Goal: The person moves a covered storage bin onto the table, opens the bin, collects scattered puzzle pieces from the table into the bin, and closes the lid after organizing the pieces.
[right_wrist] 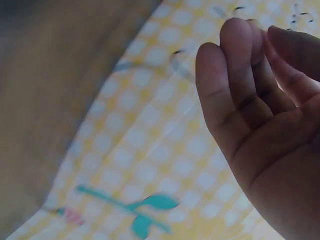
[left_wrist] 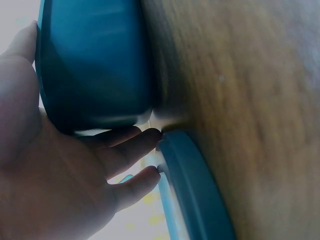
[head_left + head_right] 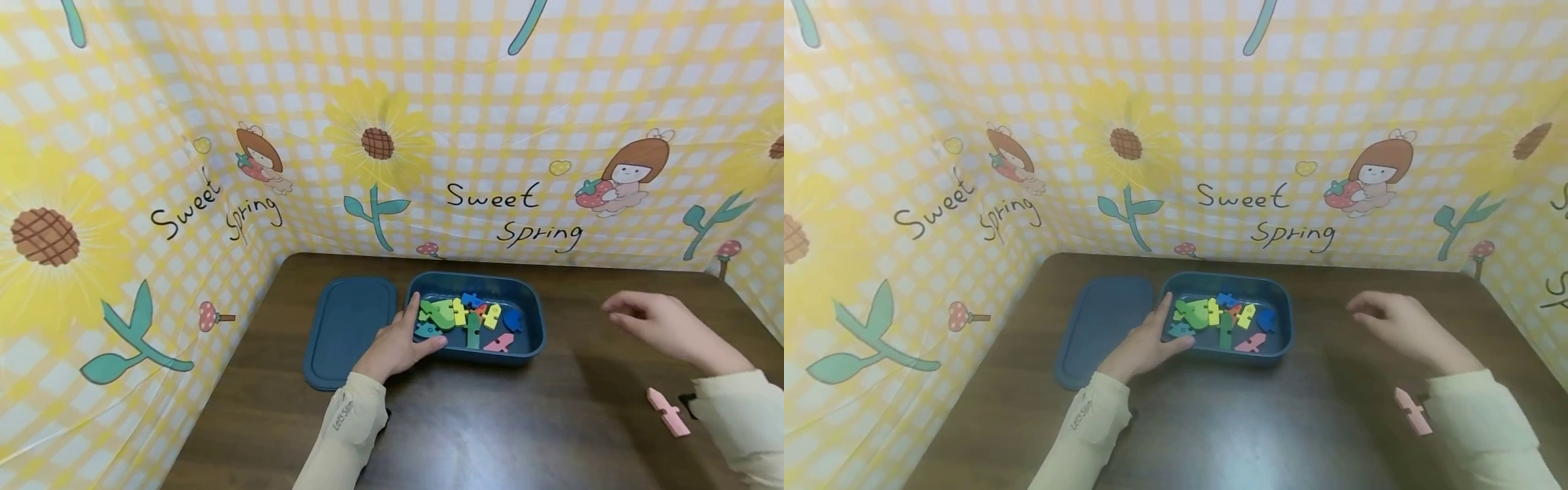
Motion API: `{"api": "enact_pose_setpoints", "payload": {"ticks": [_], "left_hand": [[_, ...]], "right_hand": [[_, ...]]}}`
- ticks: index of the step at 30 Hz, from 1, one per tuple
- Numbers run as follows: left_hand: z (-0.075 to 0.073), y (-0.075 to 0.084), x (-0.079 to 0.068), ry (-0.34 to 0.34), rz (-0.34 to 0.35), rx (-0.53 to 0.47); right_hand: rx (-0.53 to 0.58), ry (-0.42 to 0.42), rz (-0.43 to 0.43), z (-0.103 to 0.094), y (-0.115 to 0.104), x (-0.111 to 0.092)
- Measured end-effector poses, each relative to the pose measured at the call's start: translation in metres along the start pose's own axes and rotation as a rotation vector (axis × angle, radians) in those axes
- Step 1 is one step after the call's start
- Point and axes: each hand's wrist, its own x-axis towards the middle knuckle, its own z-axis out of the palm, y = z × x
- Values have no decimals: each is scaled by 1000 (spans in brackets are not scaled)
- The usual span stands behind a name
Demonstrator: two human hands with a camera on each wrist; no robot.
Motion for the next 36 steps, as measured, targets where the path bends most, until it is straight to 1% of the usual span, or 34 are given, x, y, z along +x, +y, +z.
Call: {"api": "enact_pose_setpoints", "payload": {"ticks": [3,4,5,7,10,12,13,15,17,21,22,24,26,29,33,36], "left_hand": [[-1,-1,0,2,3,8],[-1,-1,0,3,4,11],[-1,0,0,3,5,12],[0,0,0,1,7,14],[0,1,0,-1,5,15],[0,1,0,-1,2,14],[0,2,0,-1,2,13],[0,2,0,-1,3,11],[-1,2,0,-2,4,10],[-1,3,0,-1,-2,8],[0,2,0,1,-4,7],[0,2,-1,5,-5,8],[0,2,0,7,-3,6],[2,0,0,10,-5,-2],[3,-1,1,10,-13,-10],[3,-1,2,10,-10,-7]], "right_hand": [[-20,-66,49,4,22,-24],[-13,-105,67,5,29,-32],[-9,-155,97,7,37,-40],[6,-257,132,11,52,-55],[89,-374,166,20,71,-78],[163,-427,177,26,79,-91],[203,-439,188,30,82,-96],[260,-448,183,36,84,-104],[278,-446,174,40,84,-109],[228,-402,160,47,78,-112],[207,-389,166,49,75,-112],[215,-378,197,50,71,-112],[265,-381,239,51,66,-113],[394,-399,277,51,62,-116],[540,-427,255,52,60,-117],[607,-441,254,53,58,-117]]}}
